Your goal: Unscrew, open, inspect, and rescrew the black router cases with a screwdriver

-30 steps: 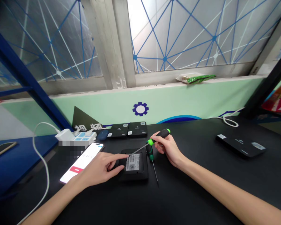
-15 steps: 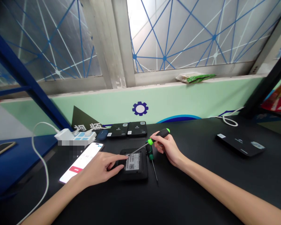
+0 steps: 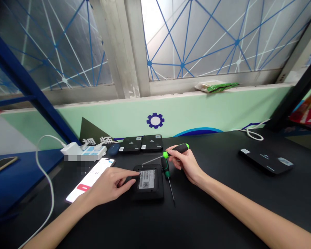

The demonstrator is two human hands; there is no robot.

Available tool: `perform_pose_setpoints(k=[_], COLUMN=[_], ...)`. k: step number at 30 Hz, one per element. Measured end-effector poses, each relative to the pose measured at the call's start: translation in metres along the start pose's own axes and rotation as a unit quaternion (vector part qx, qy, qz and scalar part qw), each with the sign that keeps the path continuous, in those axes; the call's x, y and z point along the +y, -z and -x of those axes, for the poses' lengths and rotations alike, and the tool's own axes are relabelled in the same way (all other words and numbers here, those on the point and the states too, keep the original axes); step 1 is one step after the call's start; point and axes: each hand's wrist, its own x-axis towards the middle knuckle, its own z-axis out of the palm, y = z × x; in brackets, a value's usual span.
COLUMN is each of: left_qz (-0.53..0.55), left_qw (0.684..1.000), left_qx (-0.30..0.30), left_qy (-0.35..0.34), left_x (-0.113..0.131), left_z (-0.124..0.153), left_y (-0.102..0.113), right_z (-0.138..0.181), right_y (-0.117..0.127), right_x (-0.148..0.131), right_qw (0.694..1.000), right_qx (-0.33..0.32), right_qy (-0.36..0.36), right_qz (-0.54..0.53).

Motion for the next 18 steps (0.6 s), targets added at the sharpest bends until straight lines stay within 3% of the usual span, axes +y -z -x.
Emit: perform_pose_setpoints(k=[4,18], left_qz=[-0.008,-0.020], left_qw=[1.000,1.000], left_qx=[0.023,0.008], left_qy=[-0.005,0.023], left_x=[-0.0020,0.0041], left_z=[-0.0004,-0.0033], left_y=[0.0006,0.0011], right_z=[0.0019,0.0033], right_y=[-0.0025,-0.0025], right_x=[0.0004,0.0074], right_qw=[1.000,0.999], right_qx=[-0.011,-0.036], right_qy=[0.002,-0.008], right_qz=[0.007,0.006])
